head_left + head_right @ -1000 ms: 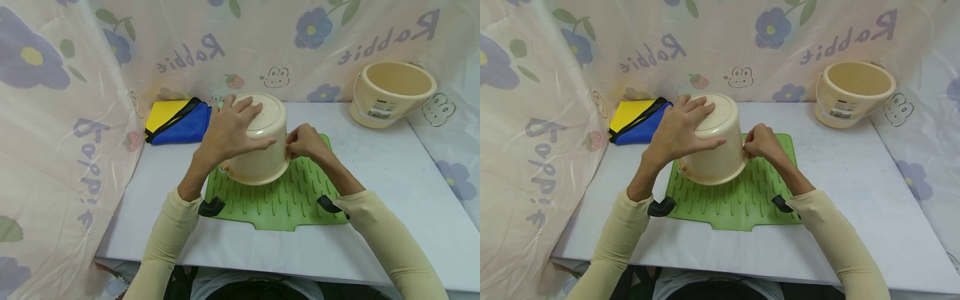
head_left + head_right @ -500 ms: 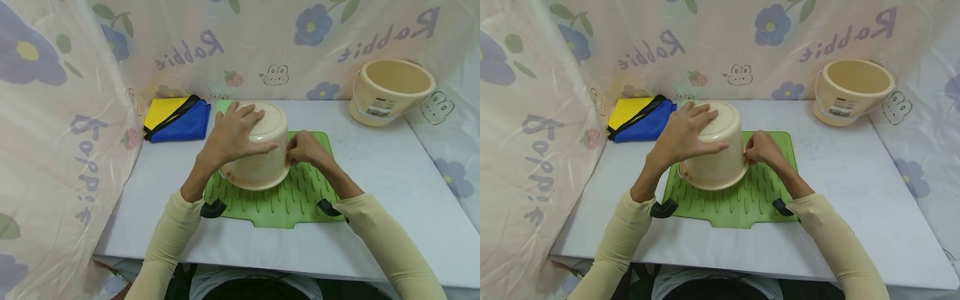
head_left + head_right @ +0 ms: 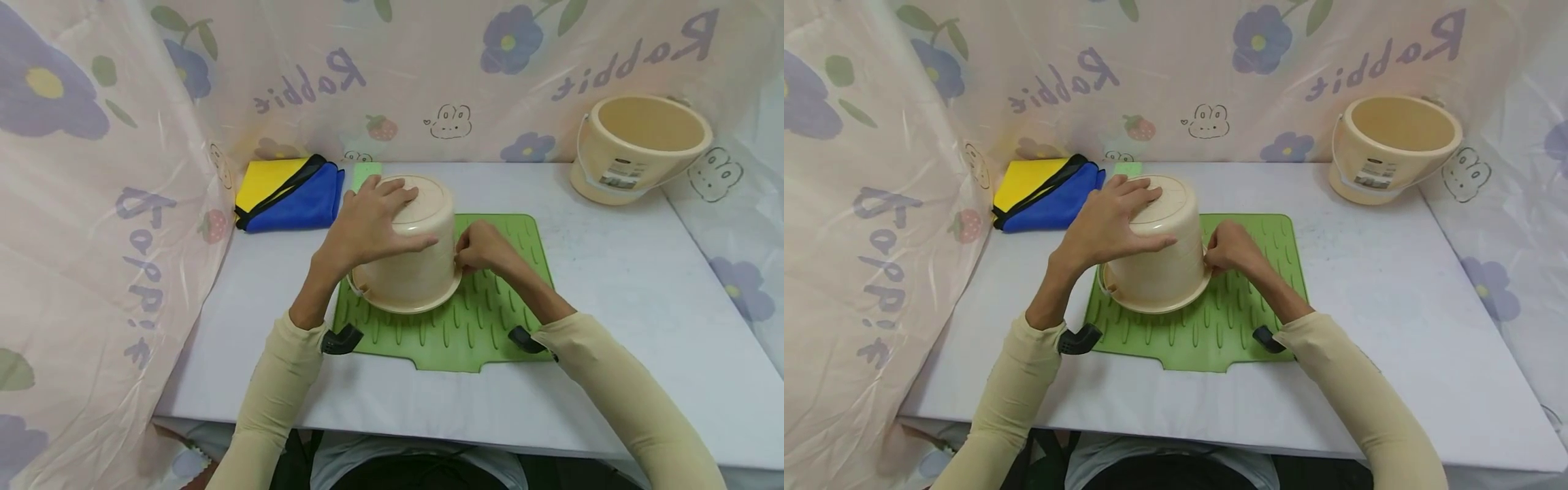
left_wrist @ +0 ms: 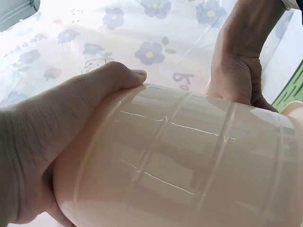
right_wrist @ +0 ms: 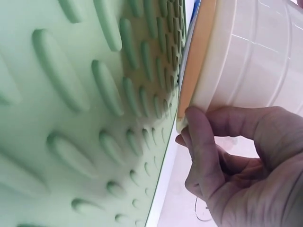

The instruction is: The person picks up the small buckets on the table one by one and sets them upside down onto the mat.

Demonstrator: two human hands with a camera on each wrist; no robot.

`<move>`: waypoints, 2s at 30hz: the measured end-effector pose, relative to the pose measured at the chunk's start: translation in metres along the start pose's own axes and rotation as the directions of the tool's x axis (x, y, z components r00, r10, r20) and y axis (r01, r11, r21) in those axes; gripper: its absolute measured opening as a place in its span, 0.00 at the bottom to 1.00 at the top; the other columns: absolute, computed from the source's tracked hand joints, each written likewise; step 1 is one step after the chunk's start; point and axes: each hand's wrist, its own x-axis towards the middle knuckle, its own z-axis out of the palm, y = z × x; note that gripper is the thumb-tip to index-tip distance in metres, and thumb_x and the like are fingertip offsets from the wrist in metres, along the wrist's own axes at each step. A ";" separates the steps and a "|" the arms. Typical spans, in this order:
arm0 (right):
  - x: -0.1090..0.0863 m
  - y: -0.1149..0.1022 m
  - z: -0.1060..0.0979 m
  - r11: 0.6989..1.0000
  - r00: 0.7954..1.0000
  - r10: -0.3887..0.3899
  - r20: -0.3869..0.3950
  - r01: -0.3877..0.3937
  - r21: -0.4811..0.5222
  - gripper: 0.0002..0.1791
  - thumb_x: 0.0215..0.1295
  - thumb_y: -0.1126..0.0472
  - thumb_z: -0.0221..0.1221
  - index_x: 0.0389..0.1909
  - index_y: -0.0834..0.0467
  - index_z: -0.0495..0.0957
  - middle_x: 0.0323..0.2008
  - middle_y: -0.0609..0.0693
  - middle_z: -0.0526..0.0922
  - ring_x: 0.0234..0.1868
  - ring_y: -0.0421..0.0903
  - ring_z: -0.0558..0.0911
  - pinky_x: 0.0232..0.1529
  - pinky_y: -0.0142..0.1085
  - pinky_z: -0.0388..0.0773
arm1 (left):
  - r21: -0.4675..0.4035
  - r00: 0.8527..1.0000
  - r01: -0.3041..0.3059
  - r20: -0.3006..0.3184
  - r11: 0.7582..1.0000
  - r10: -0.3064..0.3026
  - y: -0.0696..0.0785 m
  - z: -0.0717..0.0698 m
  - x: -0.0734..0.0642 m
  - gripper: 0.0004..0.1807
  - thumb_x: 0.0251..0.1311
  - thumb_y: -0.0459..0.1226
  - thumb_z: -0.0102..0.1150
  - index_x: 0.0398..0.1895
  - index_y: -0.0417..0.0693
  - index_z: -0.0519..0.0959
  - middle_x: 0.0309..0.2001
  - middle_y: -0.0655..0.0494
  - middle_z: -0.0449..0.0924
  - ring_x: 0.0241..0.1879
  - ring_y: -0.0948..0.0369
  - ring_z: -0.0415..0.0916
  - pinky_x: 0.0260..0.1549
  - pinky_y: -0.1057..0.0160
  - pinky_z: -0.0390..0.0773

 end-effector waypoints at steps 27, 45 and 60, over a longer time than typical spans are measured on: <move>0.021 -0.008 0.030 0.995 0.995 -0.076 -0.067 0.071 -0.075 0.13 0.49 0.74 0.55 0.10 0.61 0.77 0.14 0.57 0.84 0.20 0.55 0.88 0.17 0.33 0.75 | -0.002 0.997 -0.055 -0.052 0.998 0.055 -0.037 0.015 -0.016 0.47 0.53 0.69 0.68 0.73 0.58 0.75 0.77 0.49 0.70 0.81 0.38 0.56 0.68 0.34 0.67; 0.024 -0.006 0.039 0.985 0.988 -0.111 -0.105 0.095 -0.146 0.19 0.52 0.76 0.54 0.09 0.54 0.67 0.09 0.45 0.68 0.13 0.40 0.69 0.16 0.29 0.61 | 0.170 0.996 -0.087 0.047 0.982 0.081 -0.028 0.026 -0.033 0.51 0.62 0.72 0.55 0.84 0.62 0.56 0.85 0.49 0.50 0.86 0.43 0.41 0.81 0.30 0.41; 0.025 -0.001 0.039 0.960 0.972 -0.210 -0.104 0.185 -0.210 0.04 0.54 0.73 0.64 0.29 0.65 0.88 0.24 0.58 0.88 0.19 0.44 0.77 0.21 0.32 0.71 | 0.200 0.983 -0.171 0.100 0.965 0.153 -0.024 0.023 -0.029 0.50 0.69 0.67 0.52 0.85 0.53 0.52 0.86 0.43 0.46 0.86 0.47 0.42 0.85 0.48 0.44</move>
